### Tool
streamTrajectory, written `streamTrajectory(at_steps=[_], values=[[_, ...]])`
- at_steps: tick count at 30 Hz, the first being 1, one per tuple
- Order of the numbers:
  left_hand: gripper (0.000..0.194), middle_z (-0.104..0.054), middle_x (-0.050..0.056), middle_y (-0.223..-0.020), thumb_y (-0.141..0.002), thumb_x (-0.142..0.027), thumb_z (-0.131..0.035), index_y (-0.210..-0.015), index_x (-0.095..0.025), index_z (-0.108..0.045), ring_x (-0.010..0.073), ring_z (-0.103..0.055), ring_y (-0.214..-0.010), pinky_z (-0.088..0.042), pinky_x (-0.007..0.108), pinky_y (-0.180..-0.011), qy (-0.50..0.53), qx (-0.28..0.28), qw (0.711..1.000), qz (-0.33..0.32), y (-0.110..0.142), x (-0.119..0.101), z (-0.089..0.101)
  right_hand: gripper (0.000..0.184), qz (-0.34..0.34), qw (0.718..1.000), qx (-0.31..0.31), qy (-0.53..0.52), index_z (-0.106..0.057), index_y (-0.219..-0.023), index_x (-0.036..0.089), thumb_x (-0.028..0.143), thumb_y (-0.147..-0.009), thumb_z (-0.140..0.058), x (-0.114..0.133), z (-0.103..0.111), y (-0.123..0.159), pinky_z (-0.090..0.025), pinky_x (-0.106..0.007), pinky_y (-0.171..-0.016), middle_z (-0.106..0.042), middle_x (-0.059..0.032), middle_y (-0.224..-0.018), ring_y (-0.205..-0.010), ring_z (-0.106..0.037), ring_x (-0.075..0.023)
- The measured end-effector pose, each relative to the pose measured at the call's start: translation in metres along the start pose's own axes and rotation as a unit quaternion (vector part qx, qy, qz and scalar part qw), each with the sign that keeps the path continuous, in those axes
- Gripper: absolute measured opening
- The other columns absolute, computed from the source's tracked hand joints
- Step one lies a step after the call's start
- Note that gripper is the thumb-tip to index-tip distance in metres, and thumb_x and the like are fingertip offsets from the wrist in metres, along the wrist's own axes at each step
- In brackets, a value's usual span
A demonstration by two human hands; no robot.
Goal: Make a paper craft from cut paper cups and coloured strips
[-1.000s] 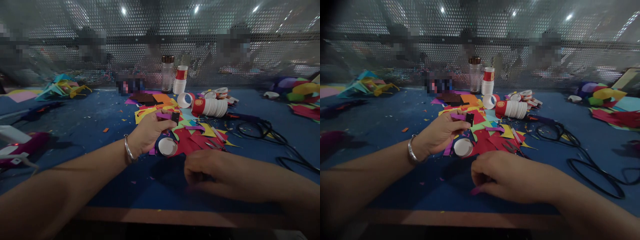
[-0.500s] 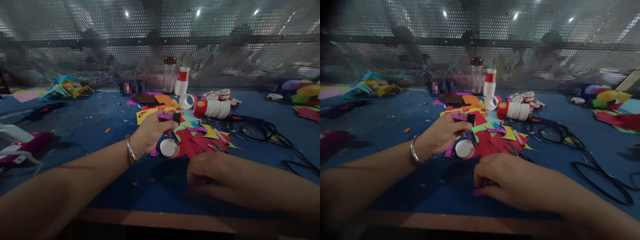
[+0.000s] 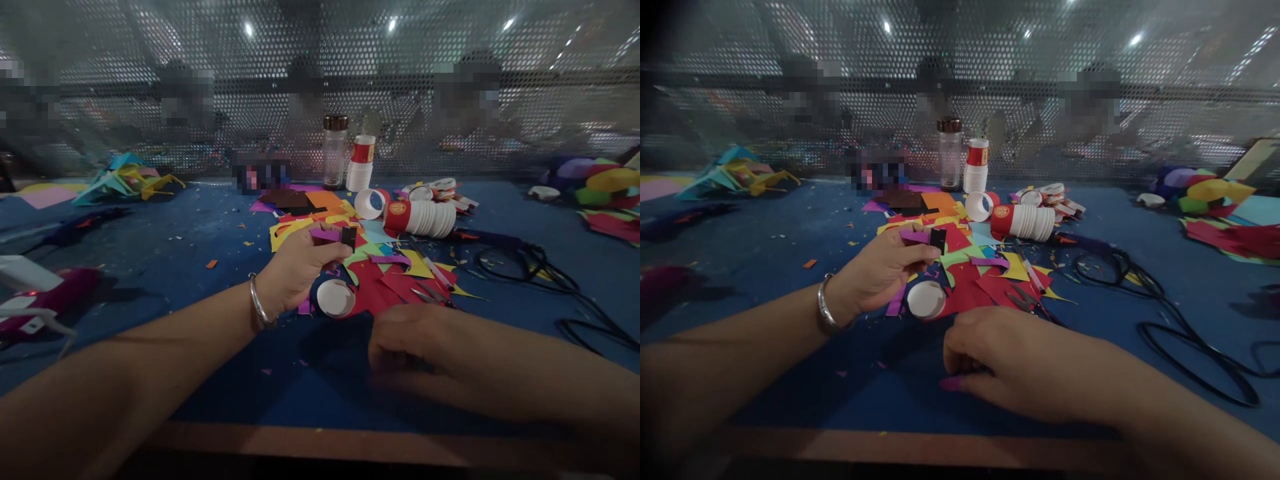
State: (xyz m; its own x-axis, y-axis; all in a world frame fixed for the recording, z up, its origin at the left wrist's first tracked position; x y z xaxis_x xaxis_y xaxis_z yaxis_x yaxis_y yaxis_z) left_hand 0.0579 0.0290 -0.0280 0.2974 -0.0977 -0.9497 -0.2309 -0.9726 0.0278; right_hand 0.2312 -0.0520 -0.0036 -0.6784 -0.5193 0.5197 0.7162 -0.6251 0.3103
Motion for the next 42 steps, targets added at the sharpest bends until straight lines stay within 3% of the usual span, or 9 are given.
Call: streamTrajectory(at_steps=[6, 12, 17, 31, 38, 42], values=[[0.021, -0.058, -0.005, -0.064, -0.062, -0.007, -0.077, -0.073, -0.017, -0.061, 0.008, -0.049, -0.058, -0.037, 0.023, -0.059, -0.011, -0.005, 1.0, -0.007, -0.001, 0.001, 0.002, 0.009, 0.009, 1.0, -0.026, 0.012, -0.069, -0.09, 0.02, 0.021, -0.094, -0.061, -0.004, 0.004, -0.003, -0.047, -0.027, -0.07, -0.071, -0.0025, -0.093, -0.079, -0.063, -0.0156], [0.019, -0.054, -0.006, -0.06, -0.066, -0.004, -0.074, -0.064, -0.016, -0.059, 0.0074, -0.045, -0.057, -0.035, 0.023, -0.057, -0.028, 0.004, 0.999, -0.026, -0.002, 0.001, 0.001, 0.018, 0.041, 0.992, -0.097, 0.065, -0.07, -0.094, 0.018, 0.021, -0.096, -0.053, -0.017, 0.006, -0.008, -0.048, -0.031, -0.076, -0.072, -0.0058, -0.094, -0.085, -0.065, -0.0189], [0.018, -0.056, -0.005, -0.06, -0.067, -0.003, -0.074, -0.068, -0.016, -0.061, 0.0079, -0.049, -0.058, -0.037, 0.022, -0.058, -0.043, -0.004, 0.999, -0.029, -0.004, 0.003, 0.003, 0.02, 0.042, 0.987, -0.134, 0.078, -0.071, -0.094, 0.02, 0.023, -0.094, -0.051, -0.023, 0.006, -0.01, -0.048, -0.032, -0.075, -0.072, -0.0056, -0.093, -0.083, -0.066, -0.0198], [0.02, -0.057, -0.005, -0.061, -0.067, -0.004, -0.075, -0.071, -0.016, -0.06, 0.0076, -0.048, -0.057, -0.037, 0.023, -0.057, -0.038, 0.0, 0.999, -0.021, -0.004, 0.004, 0.003, 0.022, -0.021, 0.991, -0.12, 0.061, -0.067, -0.107, 0.018, 0.033, -0.093, -0.06, -0.026, 0.006, -0.015, -0.047, -0.033, -0.076, -0.07, -0.0083, -0.106, -0.088, -0.064, -0.0214], [0.022, -0.056, -0.006, -0.058, -0.068, 0.0, -0.072, -0.075, -0.017, -0.061, 0.0077, -0.047, -0.055, -0.037, 0.023, -0.057, -0.032, -0.011, 0.999, 0.002, -0.003, 0.004, -0.001, 0.012, -0.066, 0.992, -0.102, 0.017, -0.066, -0.096, 0.018, 0.028, -0.09, -0.062, -0.024, 0.009, -0.023, -0.039, -0.027, -0.059, -0.064, -0.0027, -0.08, -0.066, -0.053, -0.0155], [0.023, -0.056, -0.007, -0.057, -0.068, 0.0, -0.072, -0.076, -0.018, -0.059, 0.0076, -0.048, -0.054, -0.038, 0.023, -0.057, -0.028, -0.01, 1.0, 0.007, -0.002, 0.004, -0.001, 0.01, -0.068, 0.993, -0.098, 0.001, -0.066, -0.095, 0.018, 0.024, -0.089, -0.061, -0.022, 0.008, -0.026, -0.037, -0.026, -0.058, -0.063, -0.0024, -0.079, -0.065, -0.051, -0.015]])
Point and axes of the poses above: each hand's wrist, its own y-axis away from the middle knuckle, its own z-axis out of the back of the hand, x = y × z, the point moved 2 cm from there along -y, towards the middle knuckle
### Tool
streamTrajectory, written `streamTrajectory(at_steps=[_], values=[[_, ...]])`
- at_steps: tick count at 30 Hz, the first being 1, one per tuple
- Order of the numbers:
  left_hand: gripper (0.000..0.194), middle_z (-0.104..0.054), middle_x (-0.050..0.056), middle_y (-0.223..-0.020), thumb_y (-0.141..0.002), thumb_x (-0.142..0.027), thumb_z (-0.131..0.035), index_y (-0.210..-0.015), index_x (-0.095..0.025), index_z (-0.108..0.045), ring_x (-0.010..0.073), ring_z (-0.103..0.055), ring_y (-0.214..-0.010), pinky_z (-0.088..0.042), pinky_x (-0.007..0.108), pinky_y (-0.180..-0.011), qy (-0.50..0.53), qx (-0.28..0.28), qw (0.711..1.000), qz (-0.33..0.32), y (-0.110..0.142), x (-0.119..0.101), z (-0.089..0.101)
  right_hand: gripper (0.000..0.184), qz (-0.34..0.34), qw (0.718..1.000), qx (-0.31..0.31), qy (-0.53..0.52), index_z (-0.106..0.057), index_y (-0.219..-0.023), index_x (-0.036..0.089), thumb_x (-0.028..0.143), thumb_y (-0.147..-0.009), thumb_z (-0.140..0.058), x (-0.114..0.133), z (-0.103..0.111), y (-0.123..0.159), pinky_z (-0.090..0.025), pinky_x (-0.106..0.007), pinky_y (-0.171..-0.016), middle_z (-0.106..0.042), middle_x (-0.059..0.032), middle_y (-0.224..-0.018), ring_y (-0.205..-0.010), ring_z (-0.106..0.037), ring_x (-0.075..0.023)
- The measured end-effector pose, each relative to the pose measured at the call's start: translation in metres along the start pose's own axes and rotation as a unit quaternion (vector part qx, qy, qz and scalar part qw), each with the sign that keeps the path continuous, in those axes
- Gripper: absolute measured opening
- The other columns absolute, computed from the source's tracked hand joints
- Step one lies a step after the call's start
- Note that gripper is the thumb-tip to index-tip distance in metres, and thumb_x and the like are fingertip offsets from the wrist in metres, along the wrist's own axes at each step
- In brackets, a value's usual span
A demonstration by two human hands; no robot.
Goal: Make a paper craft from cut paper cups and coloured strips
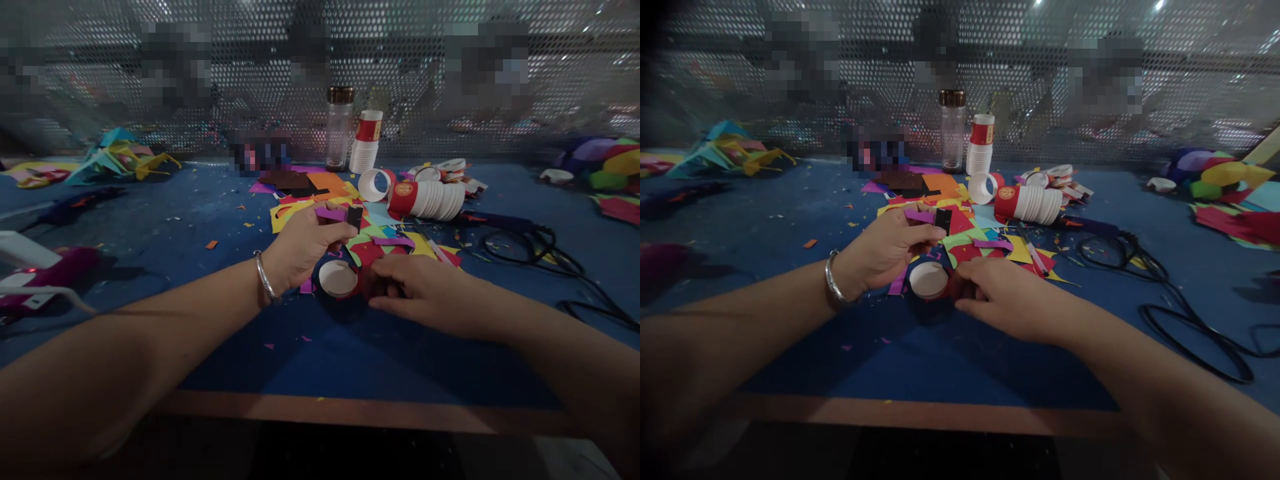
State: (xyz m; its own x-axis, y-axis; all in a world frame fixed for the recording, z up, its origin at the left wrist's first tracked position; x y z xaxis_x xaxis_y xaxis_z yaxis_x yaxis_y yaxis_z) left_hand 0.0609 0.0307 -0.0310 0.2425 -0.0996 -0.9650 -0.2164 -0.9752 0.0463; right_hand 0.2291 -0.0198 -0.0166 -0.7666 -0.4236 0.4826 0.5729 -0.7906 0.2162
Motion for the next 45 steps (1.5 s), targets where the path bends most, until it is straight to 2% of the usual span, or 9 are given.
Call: streamTrajectory(at_steps=[6, 10, 14, 20, 24, 27, 36, 42, 45], values=[[0.029, -0.058, -0.008, -0.058, -0.067, 0.001, -0.073, -0.081, -0.018, -0.056, 0.0072, -0.048, -0.052, -0.038, 0.022, -0.055, 0.009, 0.001, 1.0, -0.001, 0.001, 0.0, 0.001, 0.003, 0.035, 0.997, -0.016, -0.069, -0.064, -0.086, 0.019, 0.021, -0.086, -0.061, 0.0, 0.004, 0.001, -0.037, -0.025, -0.054, -0.06, 0.0003, -0.073, -0.061, -0.049, -0.0128], [0.03, -0.059, -0.008, -0.06, -0.068, 0.001, -0.073, -0.08, -0.018, -0.055, 0.0072, -0.052, -0.054, -0.039, 0.022, -0.055, 0.026, 0.025, 0.999, 0.005, 0.002, -0.001, 0.002, 0.01, 0.048, 0.978, -0.086, -0.185, -0.063, -0.083, 0.02, 0.029, -0.086, -0.066, 0.0, 0.016, 0.006, -0.04, -0.025, -0.054, -0.062, 0.0016, -0.071, -0.06, -0.053, -0.0117], [0.027, -0.061, -0.006, -0.062, -0.069, 0.0, -0.072, -0.078, -0.018, -0.055, 0.0089, -0.058, -0.058, -0.042, 0.023, -0.058, 0.037, 0.037, 0.998, 0.018, 0.004, -0.001, 0.001, 0.022, 0.032, 0.938, -0.191, -0.286, -0.069, -0.091, 0.02, 0.037, -0.081, -0.078, 0.0, 0.024, 0.01, -0.046, -0.027, -0.058, -0.067, 0.0, -0.074, -0.063, -0.06, -0.013], [0.021, -0.064, -0.004, -0.066, -0.073, -0.001, -0.07, -0.079, -0.016, -0.058, 0.0092, -0.061, -0.06, -0.046, 0.023, -0.062, 0.067, 0.048, 0.996, 0.045, 0.008, -0.001, -0.002, 0.033, 0.012, 0.854, -0.293, -0.431, -0.07, -0.079, 0.02, 0.042, -0.066, -0.092, -0.006, 0.024, 0.007, -0.053, -0.027, -0.065, -0.068, 0.0003, -0.074, -0.067, -0.063, -0.0127], [0.017, -0.067, -0.002, -0.069, -0.074, -0.001, -0.071, -0.08, -0.014, -0.062, 0.01, -0.066, -0.064, -0.048, 0.022, -0.064, 0.076, 0.057, 0.994, 0.054, 0.014, -0.001, -0.008, 0.03, 0.002, 0.805, -0.313, -0.505, -0.07, -0.075, 0.02, 0.034, -0.063, -0.094, -0.008, 0.022, 0.001, -0.053, -0.024, -0.063, -0.065, 0.0028, -0.073, -0.063, -0.062, -0.01], [0.012, -0.069, 0.0, -0.071, -0.076, -0.002, -0.07, -0.08, -0.013, -0.066, 0.0114, -0.068, -0.064, -0.05, 0.023, -0.064, 0.07, 0.065, 0.993, 0.067, 0.019, -0.002, -0.012, 0.029, -0.006, 0.782, -0.315, -0.538, -0.069, -0.075, 0.02, 0.03, -0.063, -0.094, -0.008, 0.019, -0.002, -0.053, -0.022, -0.062, -0.065, 0.0033, -0.072, -0.064, -0.063, -0.0094], [0.009, -0.072, 0.002, -0.074, -0.079, -0.002, -0.069, -0.083, -0.01, -0.07, 0.0125, -0.071, -0.069, -0.056, 0.026, -0.073, 0.097, 0.076, 0.989, 0.081, 0.024, -0.001, -0.018, 0.028, -0.006, 0.774, -0.321, -0.546, -0.069, -0.075, 0.02, 0.029, -0.065, -0.093, -0.009, 0.013, -0.007, -0.052, -0.023, -0.066, -0.066, 0.003, -0.071, -0.067, -0.062, -0.0099], [0.021, -0.072, 0.002, -0.071, -0.078, 0.003, -0.068, -0.073, -0.014, -0.057, 0.0124, -0.071, -0.066, -0.059, 0.028, -0.075, 0.12, 0.062, 0.986, 0.093, 0.024, -0.001, -0.019, 0.032, -0.002, 0.772, -0.326, -0.545, -0.069, -0.074, 0.019, 0.032, -0.062, -0.095, -0.007, 0.013, -0.006, -0.051, -0.022, -0.068, -0.066, 0.0031, -0.069, -0.066, -0.061, -0.0088], [0.025, -0.072, -0.001, -0.069, -0.077, 0.005, -0.069, -0.077, -0.015, -0.054, 0.0128, -0.072, -0.065, -0.059, 0.028, -0.074, 0.13, 0.06, 0.986, 0.089, 0.024, -0.001, -0.019, 0.037, -0.008, 0.771, -0.326, -0.548, -0.068, -0.072, 0.019, 0.036, -0.056, -0.097, -0.006, 0.014, -0.006, -0.051, -0.023, -0.068, -0.065, 0.0035, -0.068, -0.066, -0.062, -0.0092]])
Point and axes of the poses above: each hand's wrist, its own y-axis away from the middle knuckle, its own z-axis out of the back of the hand, x = y × z, the point moved 2 cm from there along -y, towards the middle knuckle
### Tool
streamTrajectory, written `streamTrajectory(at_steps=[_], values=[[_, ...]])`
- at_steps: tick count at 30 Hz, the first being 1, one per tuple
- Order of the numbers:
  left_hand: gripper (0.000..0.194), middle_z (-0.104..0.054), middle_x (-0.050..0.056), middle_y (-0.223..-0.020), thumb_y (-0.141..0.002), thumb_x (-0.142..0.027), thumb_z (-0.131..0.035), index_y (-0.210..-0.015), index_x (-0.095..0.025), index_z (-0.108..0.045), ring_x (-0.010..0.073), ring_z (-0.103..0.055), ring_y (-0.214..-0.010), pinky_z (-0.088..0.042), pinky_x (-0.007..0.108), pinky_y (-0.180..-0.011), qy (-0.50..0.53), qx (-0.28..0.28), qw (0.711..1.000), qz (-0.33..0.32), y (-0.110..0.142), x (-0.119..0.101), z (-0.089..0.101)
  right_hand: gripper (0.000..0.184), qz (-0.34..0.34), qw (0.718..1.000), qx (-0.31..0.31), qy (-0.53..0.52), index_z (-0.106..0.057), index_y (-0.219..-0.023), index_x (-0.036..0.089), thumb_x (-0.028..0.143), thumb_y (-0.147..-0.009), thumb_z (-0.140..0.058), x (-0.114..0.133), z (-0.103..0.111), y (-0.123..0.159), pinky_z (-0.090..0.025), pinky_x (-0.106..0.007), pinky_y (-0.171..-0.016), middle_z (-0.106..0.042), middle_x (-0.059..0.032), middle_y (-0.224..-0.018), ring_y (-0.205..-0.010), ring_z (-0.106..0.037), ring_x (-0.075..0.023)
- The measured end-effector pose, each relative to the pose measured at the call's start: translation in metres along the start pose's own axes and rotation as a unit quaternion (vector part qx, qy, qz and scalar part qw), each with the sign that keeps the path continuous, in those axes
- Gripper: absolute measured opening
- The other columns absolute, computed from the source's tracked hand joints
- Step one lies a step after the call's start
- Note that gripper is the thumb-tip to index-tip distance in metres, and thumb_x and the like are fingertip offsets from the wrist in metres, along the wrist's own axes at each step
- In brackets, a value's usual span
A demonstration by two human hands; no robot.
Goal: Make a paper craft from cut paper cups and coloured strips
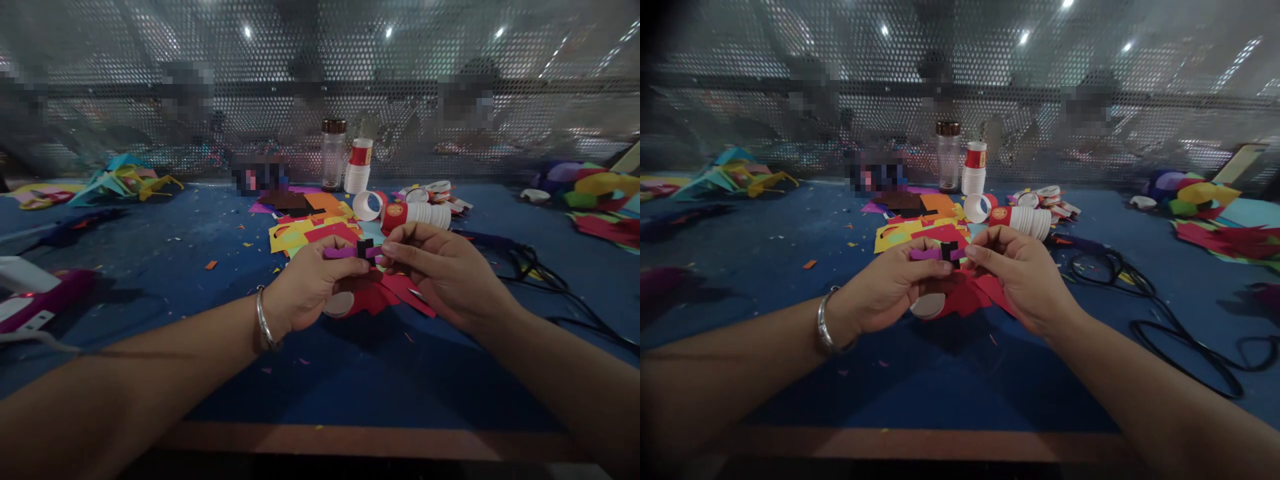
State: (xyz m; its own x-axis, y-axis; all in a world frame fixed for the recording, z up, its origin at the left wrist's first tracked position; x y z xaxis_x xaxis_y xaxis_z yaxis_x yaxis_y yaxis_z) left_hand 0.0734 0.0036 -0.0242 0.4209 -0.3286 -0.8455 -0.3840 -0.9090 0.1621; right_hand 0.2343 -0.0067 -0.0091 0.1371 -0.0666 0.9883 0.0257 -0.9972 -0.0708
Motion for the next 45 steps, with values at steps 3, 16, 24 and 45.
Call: streamTrajectory(at_steps=[3, 16, 24, 45], values=[[0.027, -0.072, -0.001, -0.07, -0.076, 0.007, -0.069, -0.086, -0.016, -0.056, 0.0119, -0.072, -0.062, -0.059, 0.027, -0.072, 0.007, 0.005, 1.0, -0.007, 0.0005, -0.0002, 0.0005, 0.039, 0.002, 1.0, -0.007, -0.005, -0.068, -0.072, 0.019, 0.037, -0.054, -0.098, 0.0001, 0.0, 0.0006, -0.051, -0.022, -0.067, -0.065, 0.0043, -0.069, -0.066, -0.062, -0.0087], [0.028, -0.076, 0.002, -0.073, -0.075, 0.0, -0.075, -0.085, -0.017, -0.055, 0.0129, -0.073, -0.063, -0.057, 0.024, -0.066, -0.002, 0.017, 1.0, -0.001, 0.0041, -0.0011, -0.0003, 0.036, 0.016, 1.0, -0.006, 0.018, -0.068, -0.072, 0.02, 0.037, -0.058, -0.096, 0.0009, -0.0024, 0.0025, -0.05, -0.026, -0.066, -0.065, 0.0032, -0.069, -0.066, -0.06, -0.0105], [0.029, -0.072, -0.002, -0.064, -0.073, -0.006, -0.079, -0.086, -0.018, -0.056, 0.0124, -0.07, -0.06, -0.055, 0.023, -0.062, -0.004, 0.027, 0.999, -0.018, 0.0038, 0.0008, 0.0008, 0.037, 0.009, 1.0, 0.0, 0.021, -0.065, -0.073, 0.019, 0.037, -0.06, -0.095, 0.0024, -0.0023, 0.0035, -0.05, -0.025, -0.068, -0.063, 0.004, -0.069, -0.067, -0.06, -0.0098], [0.024, -0.066, -0.004, -0.065, -0.066, -0.015, -0.084, -0.076, -0.016, -0.062, 0.0106, -0.065, -0.062, -0.047, 0.023, -0.061, -0.078, -0.013, 0.994, -0.07, 0.0002, 0.0013, 0.0038, 0.033, 0.033, 0.997, 0.027, 0.071, -0.069, -0.079, 0.02, 0.033, -0.063, -0.094, -0.0003, -0.0039, 0.0049, -0.051, -0.026, -0.066, -0.065, 0.0022, -0.072, -0.067, -0.06, -0.0115]])
Point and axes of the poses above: each hand's wrist, its own y-axis away from the middle knuckle, its own z-axis out of the back of the hand, x = y × z, the point moved 2 cm from there along -y, towards the middle knuckle
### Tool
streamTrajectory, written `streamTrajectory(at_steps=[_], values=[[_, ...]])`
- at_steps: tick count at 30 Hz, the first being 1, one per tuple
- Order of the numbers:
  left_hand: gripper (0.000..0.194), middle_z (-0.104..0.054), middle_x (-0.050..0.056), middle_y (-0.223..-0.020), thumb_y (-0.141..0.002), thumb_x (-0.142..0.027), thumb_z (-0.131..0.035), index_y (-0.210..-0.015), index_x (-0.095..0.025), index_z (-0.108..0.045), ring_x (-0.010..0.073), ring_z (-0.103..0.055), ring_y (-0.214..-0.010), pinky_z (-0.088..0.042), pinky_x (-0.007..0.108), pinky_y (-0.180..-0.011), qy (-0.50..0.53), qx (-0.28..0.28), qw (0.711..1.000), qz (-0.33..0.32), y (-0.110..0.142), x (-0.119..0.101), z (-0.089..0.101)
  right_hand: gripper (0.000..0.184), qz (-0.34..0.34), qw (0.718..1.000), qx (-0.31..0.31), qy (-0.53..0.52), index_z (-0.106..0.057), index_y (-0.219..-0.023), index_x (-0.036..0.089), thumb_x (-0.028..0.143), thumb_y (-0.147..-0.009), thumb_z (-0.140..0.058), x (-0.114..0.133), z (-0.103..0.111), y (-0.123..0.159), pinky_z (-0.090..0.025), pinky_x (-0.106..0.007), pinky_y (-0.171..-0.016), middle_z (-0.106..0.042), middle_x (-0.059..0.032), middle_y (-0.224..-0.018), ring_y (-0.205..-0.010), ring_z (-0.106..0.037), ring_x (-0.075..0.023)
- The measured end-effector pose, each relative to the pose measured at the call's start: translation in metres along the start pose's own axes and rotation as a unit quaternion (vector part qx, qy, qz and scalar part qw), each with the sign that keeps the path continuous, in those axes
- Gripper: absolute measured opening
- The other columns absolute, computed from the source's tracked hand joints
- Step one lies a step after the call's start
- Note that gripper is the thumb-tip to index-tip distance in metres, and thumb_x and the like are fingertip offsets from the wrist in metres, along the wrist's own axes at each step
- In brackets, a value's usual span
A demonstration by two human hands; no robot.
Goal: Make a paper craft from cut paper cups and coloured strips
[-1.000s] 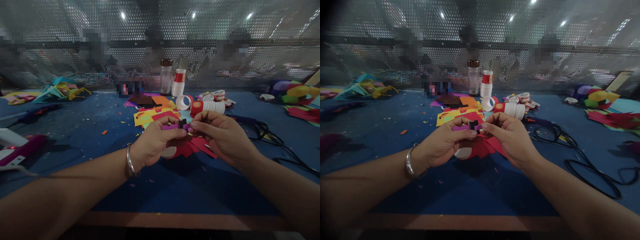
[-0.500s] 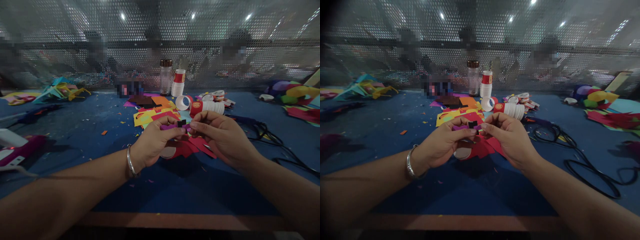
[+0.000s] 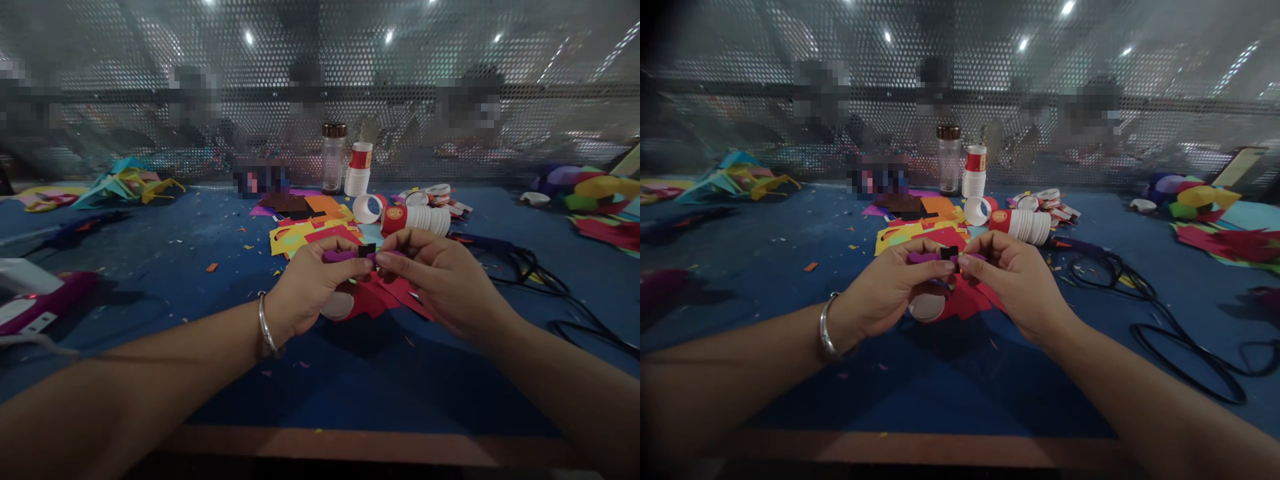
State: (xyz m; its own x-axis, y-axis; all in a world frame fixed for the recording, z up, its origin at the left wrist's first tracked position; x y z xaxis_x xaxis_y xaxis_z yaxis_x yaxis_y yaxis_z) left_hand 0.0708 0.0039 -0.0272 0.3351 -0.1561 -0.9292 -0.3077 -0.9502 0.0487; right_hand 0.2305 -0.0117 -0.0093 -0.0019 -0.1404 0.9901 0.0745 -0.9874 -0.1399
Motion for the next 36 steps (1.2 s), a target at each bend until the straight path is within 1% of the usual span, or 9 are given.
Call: streamTrajectory(at_steps=[13, 20, 23, 25, 28, 31, 33, 35, 36], values=[[0.024, -0.066, -0.004, -0.062, -0.069, -0.011, -0.083, -0.07, -0.016, -0.059, 0.0116, -0.066, -0.063, -0.049, 0.024, -0.063, 0.027, 0.008, 1.0, 0.007, -0.001, 0.0, 0.0, 0.032, 0.012, 1.0, 0.0, 0.004, -0.067, -0.077, 0.021, 0.04, -0.067, -0.091, -0.002, 0.001, 0.0, -0.05, -0.028, -0.066, -0.064, 0.0016, -0.071, -0.067, -0.059, -0.0127], [0.025, -0.066, -0.004, -0.064, -0.067, -0.014, -0.084, -0.072, -0.017, -0.06, 0.0117, -0.066, -0.063, -0.049, 0.024, -0.063, 0.02, 0.01, 1.0, 0.007, -0.002, 0.001, 0.001, 0.031, 0.005, 1.0, 0.005, -0.002, -0.067, -0.077, 0.02, 0.035, -0.066, -0.092, 0.0, 0.0, 0.001, -0.05, -0.028, -0.068, -0.063, 0.0018, -0.071, -0.067, -0.059, -0.0123], [0.023, -0.066, -0.004, -0.066, -0.068, -0.017, -0.085, -0.073, -0.018, -0.062, 0.0126, -0.064, -0.063, -0.048, 0.025, -0.061, -0.015, 0.013, 0.999, -0.033, -0.003, -0.001, 0.003, 0.031, 0.006, 1.0, -0.001, -0.013, -0.068, -0.078, 0.021, 0.038, -0.067, -0.092, 0.001, 0.002, 0.001, -0.05, -0.027, -0.067, -0.064, 0.002, -0.072, -0.068, -0.06, -0.012], [0.016, -0.067, -0.002, -0.07, -0.072, -0.016, -0.081, -0.072, -0.019, -0.066, 0.0122, -0.062, -0.065, -0.048, 0.025, -0.063, -0.087, 0.008, 0.99, -0.109, -0.002, -0.007, 0.005, 0.028, 0.007, 1.0, -0.007, -0.025, -0.069, -0.08, 0.022, 0.041, -0.073, -0.089, 0.001, 0.004, 0.001, -0.051, -0.027, -0.068, -0.065, 0.0017, -0.074, -0.069, -0.061, -0.0123], [0.011, -0.069, 0.001, -0.082, -0.077, -0.011, -0.079, -0.075, -0.022, -0.075, 0.0141, -0.063, -0.08, -0.05, 0.025, -0.073, -0.247, -0.009, 0.926, -0.286, 0.003, -0.02, 0.011, 0.024, 0.007, 0.999, 0.001, -0.042, -0.07, -0.08, 0.022, 0.043, -0.082, -0.082, 0.002, 0.005, 0.001, -0.052, -0.027, -0.068, -0.066, 0.0007, -0.075, -0.068, -0.061, -0.0124], [0.014, -0.072, 0.004, -0.094, -0.081, -0.012, -0.077, -0.083, -0.026, -0.079, 0.0173, -0.065, -0.094, -0.052, 0.03, -0.088, -0.361, 0.024, 0.83, -0.426, 0.007, -0.026, 0.015, 0.026, 0.004, 0.999, 0.025, -0.048, -0.069, -0.077, 0.02, 0.041, -0.079, -0.084, 0.004, 0.004, 0.002, -0.05, -0.025, -0.063, -0.064, 0.0012, -0.069, -0.063, -0.059, -0.0106], [0.014, -0.071, 0.004, -0.097, -0.083, -0.013, -0.075, -0.087, -0.026, -0.079, 0.017, -0.066, -0.091, -0.054, 0.031, -0.085, -0.39, 0.066, 0.756, -0.522, 0.007, -0.026, 0.018, 0.028, 0.006, 0.998, 0.036, -0.048, -0.067, -0.076, 0.019, 0.039, -0.074, -0.088, 0.006, 0.003, 0.003, -0.048, -0.024, -0.06, -0.062, 0.0023, -0.068, -0.061, -0.056, -0.0094], [0.021, -0.07, 0.005, -0.103, -0.083, -0.009, -0.072, -0.097, -0.024, -0.077, 0.0171, -0.067, -0.096, -0.056, 0.032, -0.086, -0.399, 0.069, 0.736, -0.542, 0.004, -0.024, 0.021, 0.031, 0.011, 0.998, 0.038, -0.051, -0.066, -0.076, 0.019, 0.038, -0.07, -0.09, 0.009, 0.002, 0.003, -0.048, -0.024, -0.059, -0.061, 0.0031, -0.068, -0.059, -0.055, -0.009], [0.031, -0.069, 0.005, -0.108, -0.08, -0.007, -0.072, -0.107, -0.023, -0.074, 0.0167, -0.067, -0.096, -0.057, 0.031, -0.084, -0.381, 0.064, 0.759, -0.523, 0.0, -0.022, 0.022, 0.032, 0.013, 0.998, 0.034, -0.05, -0.066, -0.076, 0.02, 0.038, -0.068, -0.091, 0.009, 0.002, 0.003, -0.049, -0.024, -0.059, -0.061, 0.0032, -0.068, -0.059, -0.056, -0.0093]])
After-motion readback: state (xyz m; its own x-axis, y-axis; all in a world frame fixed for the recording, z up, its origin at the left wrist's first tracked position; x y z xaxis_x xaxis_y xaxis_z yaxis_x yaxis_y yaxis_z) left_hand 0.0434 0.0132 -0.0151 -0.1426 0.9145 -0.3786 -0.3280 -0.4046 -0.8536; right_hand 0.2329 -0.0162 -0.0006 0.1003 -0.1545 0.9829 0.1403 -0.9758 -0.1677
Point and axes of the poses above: each hand's wrist, its own y-axis away from the middle knuckle, its own z-axis out of the back of the hand, x = y × z, the point moved 2 cm from there along -y, towards the middle knuckle
